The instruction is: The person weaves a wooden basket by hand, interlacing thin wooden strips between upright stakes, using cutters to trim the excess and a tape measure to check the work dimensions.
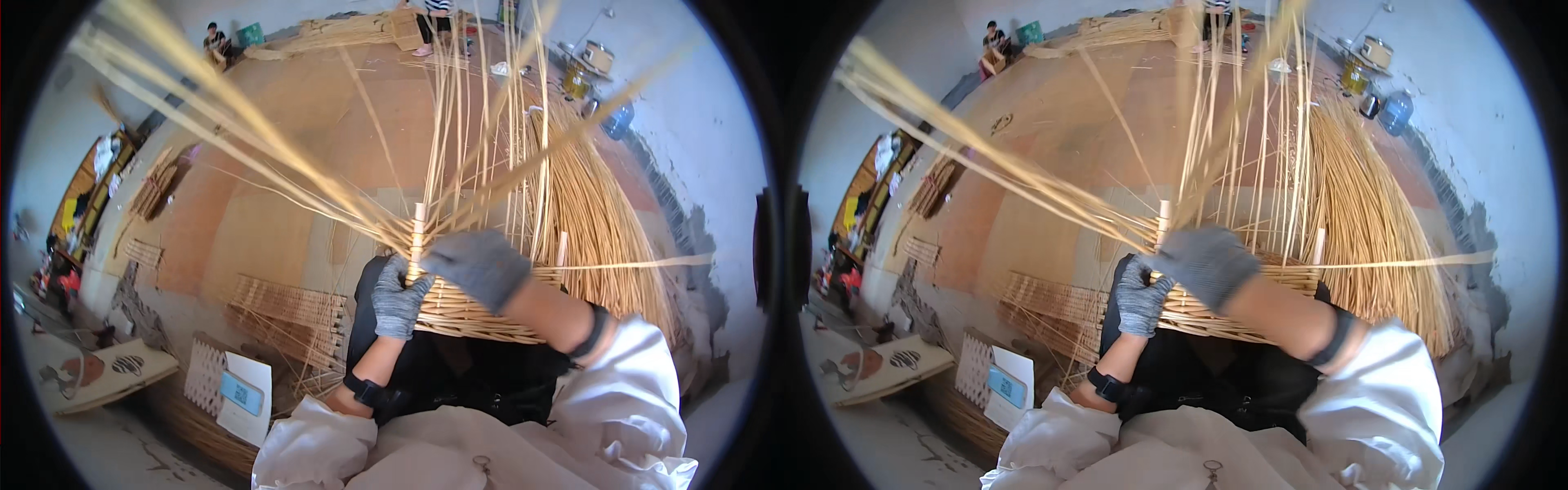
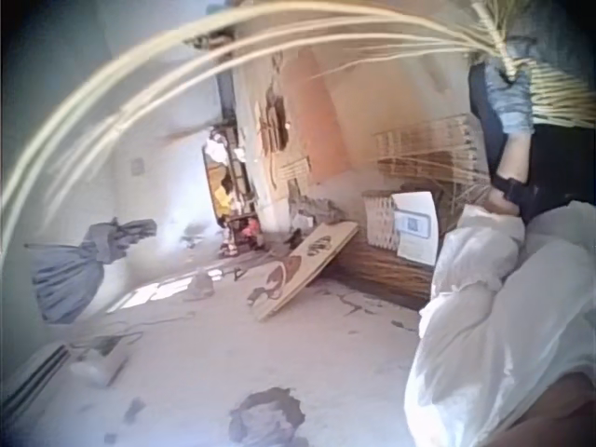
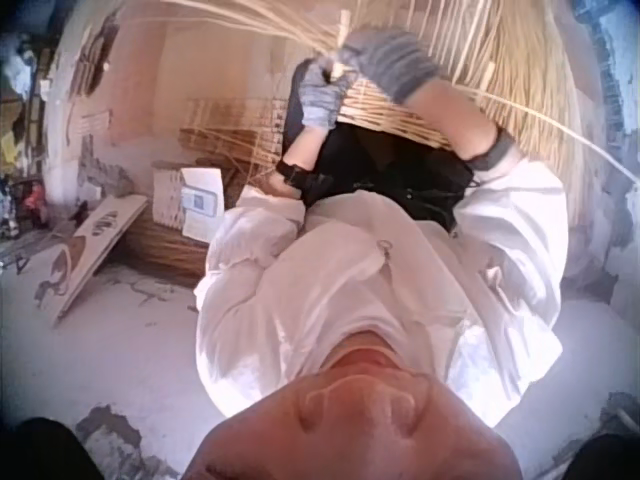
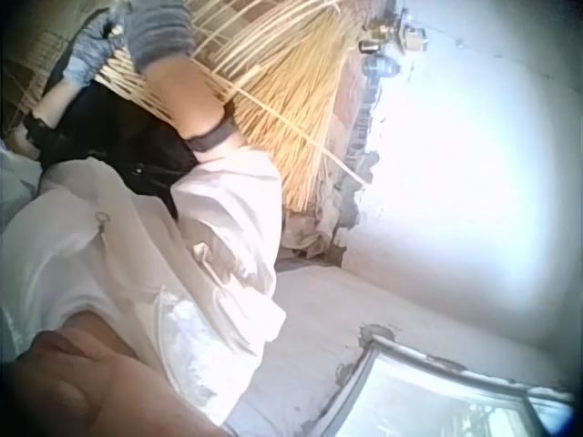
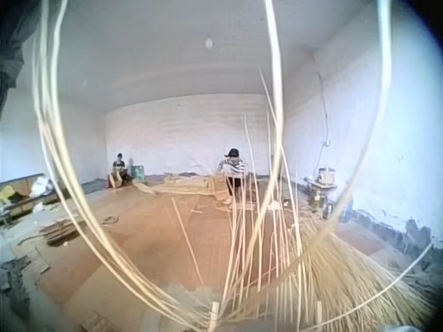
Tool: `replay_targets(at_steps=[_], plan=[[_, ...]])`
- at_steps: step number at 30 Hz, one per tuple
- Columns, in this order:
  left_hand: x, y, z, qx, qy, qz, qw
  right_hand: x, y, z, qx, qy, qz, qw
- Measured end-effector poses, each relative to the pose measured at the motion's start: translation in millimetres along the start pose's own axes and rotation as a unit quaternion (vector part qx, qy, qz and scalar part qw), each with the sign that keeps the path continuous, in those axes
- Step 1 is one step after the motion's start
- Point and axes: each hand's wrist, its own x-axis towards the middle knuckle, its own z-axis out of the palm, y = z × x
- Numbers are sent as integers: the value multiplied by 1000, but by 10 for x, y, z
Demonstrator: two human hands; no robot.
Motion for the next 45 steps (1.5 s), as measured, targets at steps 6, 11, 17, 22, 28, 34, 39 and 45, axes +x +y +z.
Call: replay_targets(at_steps=[6,11,17,22,28,34,39,45], plan=[[73,-37,-25,-34,31,-12,999,837,-5,397,-8,-194,215,957],[236,-238,-7,-84,13,-78,993,792,48,450,44,-118,209,970],[245,-368,28,-63,33,-81,994,926,0,470,136,-125,239,953],[281,-305,6,-27,8,-88,996,753,-185,463,8,-49,226,973],[116,-127,-10,175,60,56,981,-342,58,761,538,166,630,535],[508,268,-142,113,-77,-143,980,-715,643,919,664,112,645,361],[837,329,-82,199,-162,-139,956,-712,563,913,700,164,610,332],[787,243,6,236,-132,-151,951,-760,503,832,729,224,554,333]])
